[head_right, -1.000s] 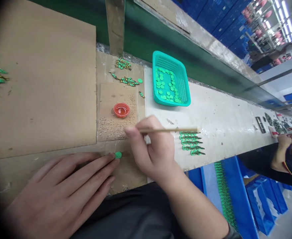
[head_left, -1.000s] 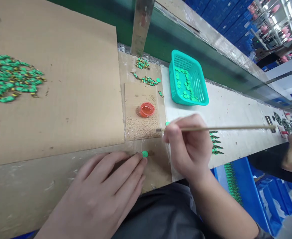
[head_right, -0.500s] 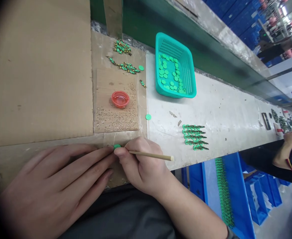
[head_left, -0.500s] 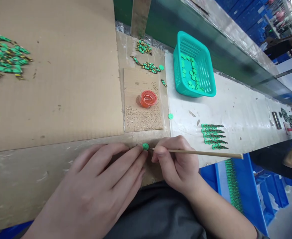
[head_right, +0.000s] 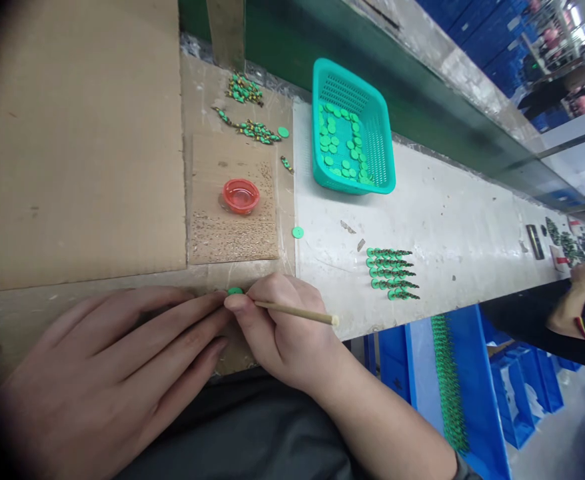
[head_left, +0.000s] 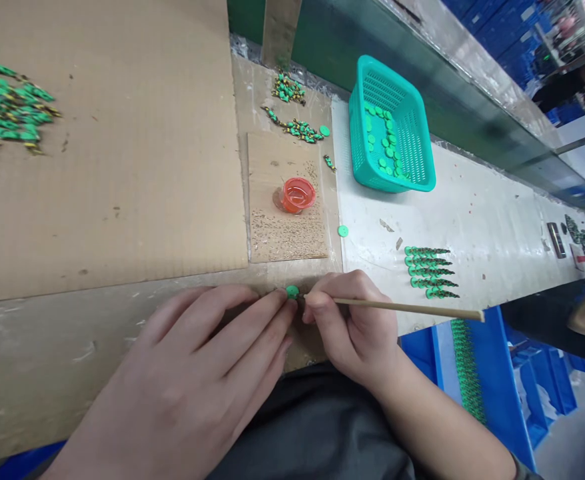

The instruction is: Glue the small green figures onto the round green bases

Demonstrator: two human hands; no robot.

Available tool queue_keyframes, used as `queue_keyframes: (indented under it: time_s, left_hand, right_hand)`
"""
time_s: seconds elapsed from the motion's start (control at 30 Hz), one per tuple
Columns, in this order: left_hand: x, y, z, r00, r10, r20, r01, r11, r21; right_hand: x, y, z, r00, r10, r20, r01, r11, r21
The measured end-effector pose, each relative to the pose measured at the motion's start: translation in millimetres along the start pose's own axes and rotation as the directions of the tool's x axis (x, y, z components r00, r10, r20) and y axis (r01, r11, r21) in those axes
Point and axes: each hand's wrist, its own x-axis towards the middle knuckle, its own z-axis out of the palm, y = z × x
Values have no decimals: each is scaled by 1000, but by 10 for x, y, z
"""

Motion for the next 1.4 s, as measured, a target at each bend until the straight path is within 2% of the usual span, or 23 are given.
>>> queue_keyframes:
  time_s: [0.23,0.37,0.43,0.5,0.57,0.63,0.7,0.8,0.93,0.97,1.0,1.1,1.17,1.23,1.27,1.33,1.4]
  left_hand:
    - [28,-3,7,1000,25,-15,-24,1000,12]
    - [51,3,9,1000,12,0,-12,998,56]
    - [72,1,-3,1000,21,14,-22,998,65]
    - [101,-9,-24,999,45,12,-45,998,33]
    - [130,-24,-49,998,69,-3,-69,998,-14]
    - [154,-47,-69,996,93,-14,-93,994,-50]
    - [171,-72,-80,995,103,-14,-104,992,-70]
    - [187,-79,-100,997,76,-6,-76,994,-73]
    - [190,77,-160,1000,-1,20,2,998,-55]
    - [179,129,-160,1000,-23,22,24,998,-52]
    - [161,170,-150,1000,-25,13,26,998,-52]
    - [65,154,-157,996,-49,72,49,999,6]
    - [-12,-45,-308,988,-125,86,119,990,78]
    - [-61,-441,-630,953,-304,15,295,935,197]
    - [-60,-704,-841,903,-426,-56,424,865,268]
    - [5,-1285,-1298,772,-616,-159,624,685,376]
    - [143,-1812,-1691,658,-734,-165,712,536,453]
  right_hand:
    - [-60,63,38,992,34,-119,-23,995,99]
    - [-79,25,9,967,116,-225,-77,982,173]
    - [-79,-19,-56,973,136,-189,-107,982,153]
    - [-84,-61,-128,990,110,-85,-104,992,73]
    - [-107,-88,-175,999,36,21,-36,999,-29]
    - [-155,-95,-184,996,-43,77,53,990,-129]
    - [-225,-88,-165,993,-89,82,104,975,-197]
    - [-350,-80,-134,990,-126,57,136,968,-210]
    - [-560,-70,-108,982,-184,34,187,962,-199]
    - [-614,-46,-95,984,-179,16,178,961,-213]
    - [-663,-11,-81,991,-122,53,131,964,-233]
    - [-759,108,-61,989,-140,42,145,971,-191]
    - [-785,157,-93,990,-138,-5,136,979,-150]
    - [-795,173,-140,992,-106,-66,97,987,-126]
    - [-797,172,-157,992,-83,-91,72,991,-117]
    - [-797,163,-162,990,-31,-138,18,996,-92]
    - [-794,153,-137,986,22,-167,-31,998,-54]
